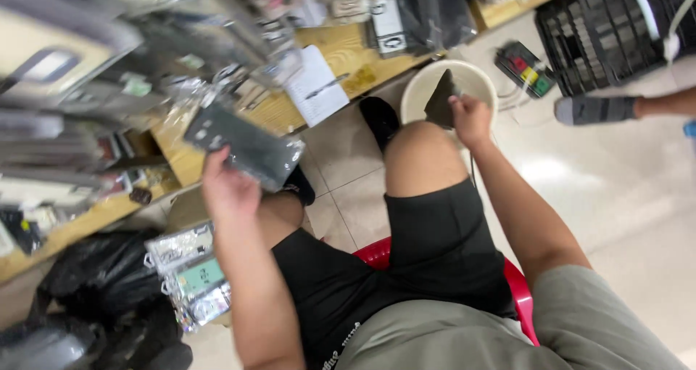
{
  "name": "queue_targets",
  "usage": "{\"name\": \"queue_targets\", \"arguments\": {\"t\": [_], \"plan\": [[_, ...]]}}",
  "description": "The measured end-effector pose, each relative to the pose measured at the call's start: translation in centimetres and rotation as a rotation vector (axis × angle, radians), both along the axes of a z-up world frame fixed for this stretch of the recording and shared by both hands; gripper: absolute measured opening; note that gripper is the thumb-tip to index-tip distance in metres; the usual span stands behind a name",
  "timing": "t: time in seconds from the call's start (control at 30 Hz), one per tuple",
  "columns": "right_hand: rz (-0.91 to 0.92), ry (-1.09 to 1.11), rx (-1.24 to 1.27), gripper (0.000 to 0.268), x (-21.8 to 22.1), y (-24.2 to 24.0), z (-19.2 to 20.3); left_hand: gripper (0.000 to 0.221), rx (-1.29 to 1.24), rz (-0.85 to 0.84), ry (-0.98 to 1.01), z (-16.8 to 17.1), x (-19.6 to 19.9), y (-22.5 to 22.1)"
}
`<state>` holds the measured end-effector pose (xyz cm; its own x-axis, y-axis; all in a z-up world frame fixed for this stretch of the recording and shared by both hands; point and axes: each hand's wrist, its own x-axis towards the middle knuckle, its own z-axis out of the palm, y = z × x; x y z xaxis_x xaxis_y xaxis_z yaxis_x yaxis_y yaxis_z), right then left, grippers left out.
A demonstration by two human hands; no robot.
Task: Cleaning a phone screen protector with a cloth, writing in a notebook, and washing a component in a bowl of water
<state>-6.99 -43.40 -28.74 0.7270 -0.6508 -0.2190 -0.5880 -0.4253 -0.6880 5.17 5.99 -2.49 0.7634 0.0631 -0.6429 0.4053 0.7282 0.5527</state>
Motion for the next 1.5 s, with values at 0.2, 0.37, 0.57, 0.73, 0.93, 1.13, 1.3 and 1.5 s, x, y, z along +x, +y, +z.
{"name": "queue_targets", "arguments": {"t": [0.2, 0.37, 0.57, 0.73, 0.93, 1.13, 1.3, 1.5], "plan": [[-0.191, 0.233, 0.151, 0.032, -1.7, -1.6, -7.4, 0.025, 0.240, -0.084, 0.097, 1.0, 2.5, 6.7], [-0.520, 0.179, 0.328, 0.035, -4.5, -3.7, -15.0, 0.024, 0.334, 0.127, 0.246, -17.0, 6.0, 20.9], [-0.855, 0.395, 0.311, 0.052, -8.3, -0.4, -13.8, 0.022, 0.411, 0.055, 0.420, -31.5, 9.9, 23.3], [-0.976, 0.171, 0.906, 0.094, -7.6, 1.8, -14.8, 0.023, 0.356, 0.082, 0.406, -37.7, 12.3, 22.9], [-1.102, -0.054, 1.096, 0.066, -9.1, 1.5, -16.4, 0.041, 0.340, -0.081, 0.238, -36.8, 10.6, 23.0], [-1.235, -0.284, 1.034, 0.067, -10.5, 0.3, -19.3, 0.022, 1.036, -0.257, 0.196, -28.2, 3.5, 15.0], [-1.181, -0.330, 0.993, 0.067, -13.5, -1.2, -17.5, 0.013, 1.270, -0.219, 0.162, -24.8, -3.2, 18.1], [-0.977, -0.246, 0.942, 0.064, -15.3, -6.6, -11.7, 0.032, 0.668, 0.418, 0.137, -22.6, -11.4, 21.3]]}}
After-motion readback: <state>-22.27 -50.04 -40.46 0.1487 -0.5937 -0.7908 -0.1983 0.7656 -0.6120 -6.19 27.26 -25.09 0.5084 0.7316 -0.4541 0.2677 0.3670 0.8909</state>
